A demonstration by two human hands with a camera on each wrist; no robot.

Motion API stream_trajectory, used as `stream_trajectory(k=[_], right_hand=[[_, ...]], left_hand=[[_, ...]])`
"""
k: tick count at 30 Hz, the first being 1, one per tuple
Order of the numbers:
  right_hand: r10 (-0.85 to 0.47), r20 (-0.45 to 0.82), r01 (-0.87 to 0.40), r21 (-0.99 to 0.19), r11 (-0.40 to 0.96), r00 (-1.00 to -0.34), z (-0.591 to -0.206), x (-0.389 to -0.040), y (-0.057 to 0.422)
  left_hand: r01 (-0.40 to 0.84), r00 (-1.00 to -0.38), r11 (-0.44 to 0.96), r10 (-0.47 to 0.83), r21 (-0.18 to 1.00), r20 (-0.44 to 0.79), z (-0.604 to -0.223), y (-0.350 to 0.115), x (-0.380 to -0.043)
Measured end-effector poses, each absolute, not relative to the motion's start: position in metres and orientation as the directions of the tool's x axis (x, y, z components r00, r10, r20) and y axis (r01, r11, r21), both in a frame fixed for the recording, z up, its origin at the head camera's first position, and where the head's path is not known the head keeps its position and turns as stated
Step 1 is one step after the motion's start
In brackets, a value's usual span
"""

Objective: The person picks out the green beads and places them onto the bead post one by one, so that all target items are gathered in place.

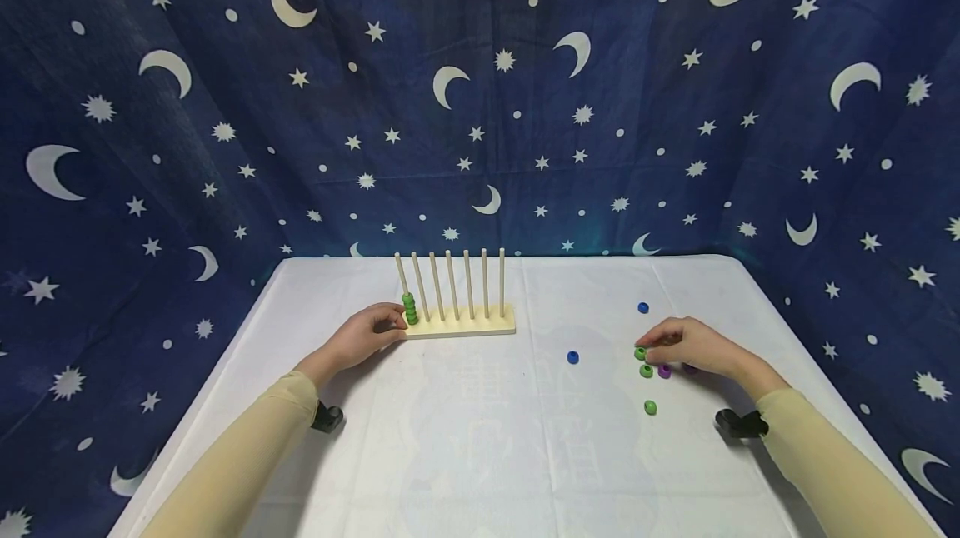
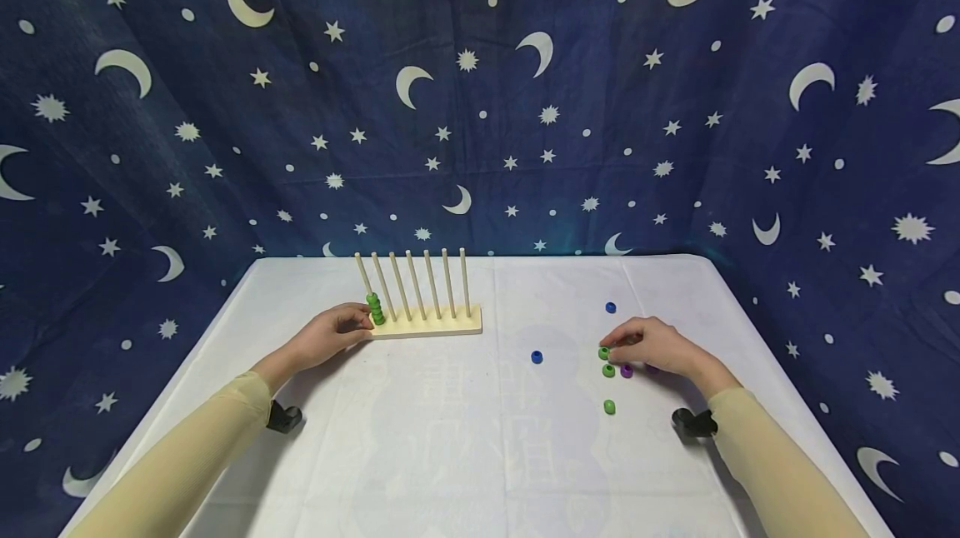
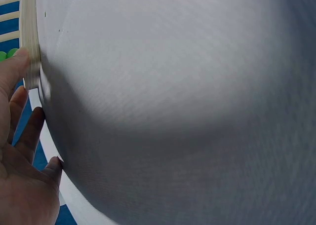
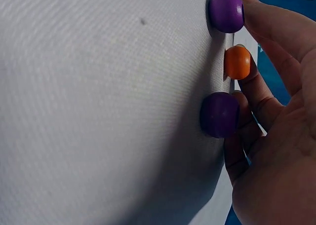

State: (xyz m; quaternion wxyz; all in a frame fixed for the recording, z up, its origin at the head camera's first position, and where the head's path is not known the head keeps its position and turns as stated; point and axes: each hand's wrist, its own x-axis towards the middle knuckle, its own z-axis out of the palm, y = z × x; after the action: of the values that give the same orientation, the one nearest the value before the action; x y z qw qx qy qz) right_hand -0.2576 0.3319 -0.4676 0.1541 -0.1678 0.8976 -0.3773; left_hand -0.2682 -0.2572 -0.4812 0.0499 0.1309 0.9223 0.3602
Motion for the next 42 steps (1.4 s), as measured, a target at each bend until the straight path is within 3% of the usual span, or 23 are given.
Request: stream_trajectory(k=[42], right_hand=[[-0.412,-0.164,-0.168,-0.734,0.659,-0.897,-0.4698,-0.2588,0.3308]], left_hand=[[0.208,-0.962,0.690,0.273,0.694,0.017,-0.4814,-0.2576,-0.2675]])
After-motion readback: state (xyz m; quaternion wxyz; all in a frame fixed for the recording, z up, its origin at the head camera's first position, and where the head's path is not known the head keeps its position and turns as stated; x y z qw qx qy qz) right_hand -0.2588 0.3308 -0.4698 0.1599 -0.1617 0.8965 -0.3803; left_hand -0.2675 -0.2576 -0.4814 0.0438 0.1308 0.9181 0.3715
